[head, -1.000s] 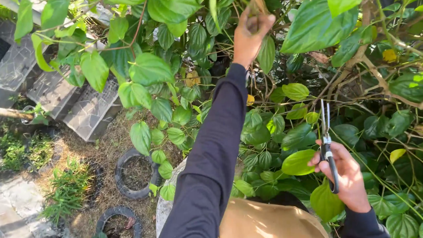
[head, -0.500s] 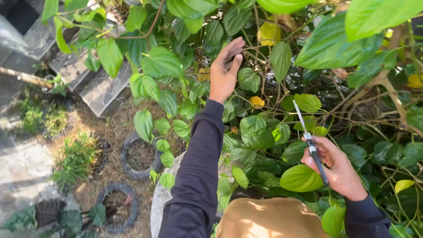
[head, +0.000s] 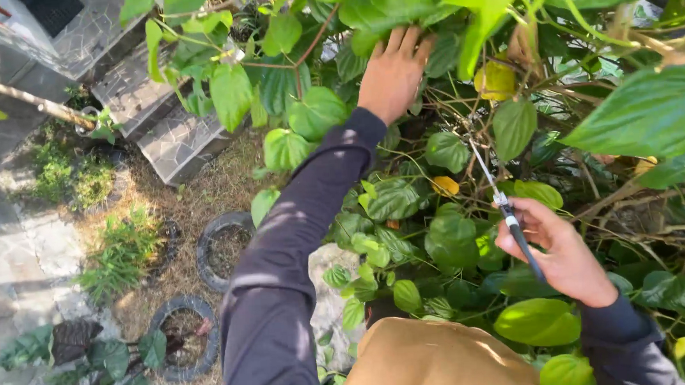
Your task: Harvesting leaves from a plant in a garden using pruning shears.
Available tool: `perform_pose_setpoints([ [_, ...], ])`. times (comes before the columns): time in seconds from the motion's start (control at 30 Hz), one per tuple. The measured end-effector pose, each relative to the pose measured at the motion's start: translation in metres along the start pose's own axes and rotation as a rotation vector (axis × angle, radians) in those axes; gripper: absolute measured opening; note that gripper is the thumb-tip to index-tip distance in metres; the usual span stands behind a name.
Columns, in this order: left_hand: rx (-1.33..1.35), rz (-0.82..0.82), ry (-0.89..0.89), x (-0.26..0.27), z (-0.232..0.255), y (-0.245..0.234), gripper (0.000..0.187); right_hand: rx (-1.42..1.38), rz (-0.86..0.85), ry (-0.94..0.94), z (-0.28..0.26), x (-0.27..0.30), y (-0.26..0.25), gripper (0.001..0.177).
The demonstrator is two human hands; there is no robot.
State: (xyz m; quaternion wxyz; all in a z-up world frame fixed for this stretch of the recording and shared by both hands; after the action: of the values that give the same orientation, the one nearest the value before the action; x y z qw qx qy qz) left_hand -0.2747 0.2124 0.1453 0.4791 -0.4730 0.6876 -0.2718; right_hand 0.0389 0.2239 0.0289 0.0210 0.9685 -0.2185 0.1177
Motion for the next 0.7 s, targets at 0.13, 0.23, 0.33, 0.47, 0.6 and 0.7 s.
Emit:
perform_pose_setpoints([
  [0.13, -0.167, -0.035, 0.146, -0.017, -0.067, 0.077, 0.051, 0.044, 0.035, 0.013, -0.049, -0.039, 0.021, 0.053],
  [0.23, -0.271, 0.047, 0.182, -0.030, -0.109, 0.108, 0.065, 0.037, 0.060, 0.084, -0.080, -0.072, 0.037, 0.049],
  [0.33, -0.111, -0.050, 0.197, -0.029, -0.127, 0.073, 0.056, 0.017, 0.084, 0.116, -0.117, -0.104, 0.056, 0.044],
  [0.47, 0.183, -0.175, 0.453, -0.005, -0.103, 0.010, 0.050, 0.005, 0.112, 0.043, -0.150, -0.114, 0.075, 0.044],
  [0.6, 0.663, -0.360, 0.565, 0.042, -0.078, -0.036, 0.030, -0.028, 0.124, 0.012, -0.168, -0.103, 0.079, 0.053],
  [0.7, 0.960, -0.419, 0.468, 0.041, -0.095, -0.096, 0.018, 0.106, 0.219, 0.030, -0.169, -0.099, 0.059, 0.061],
])
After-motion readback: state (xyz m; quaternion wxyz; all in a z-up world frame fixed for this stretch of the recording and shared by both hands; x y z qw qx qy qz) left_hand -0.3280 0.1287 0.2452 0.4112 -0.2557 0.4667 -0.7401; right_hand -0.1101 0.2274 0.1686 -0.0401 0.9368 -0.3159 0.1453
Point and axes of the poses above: each hand's wrist, its own x-axis away from the middle knuckle, its own y-axis out of the palm, z = x × y, the point moved 6 cm from there along -x, towards the middle knuckle, and after that the axes turned 12 degrees about y, right-handed, at the moved point
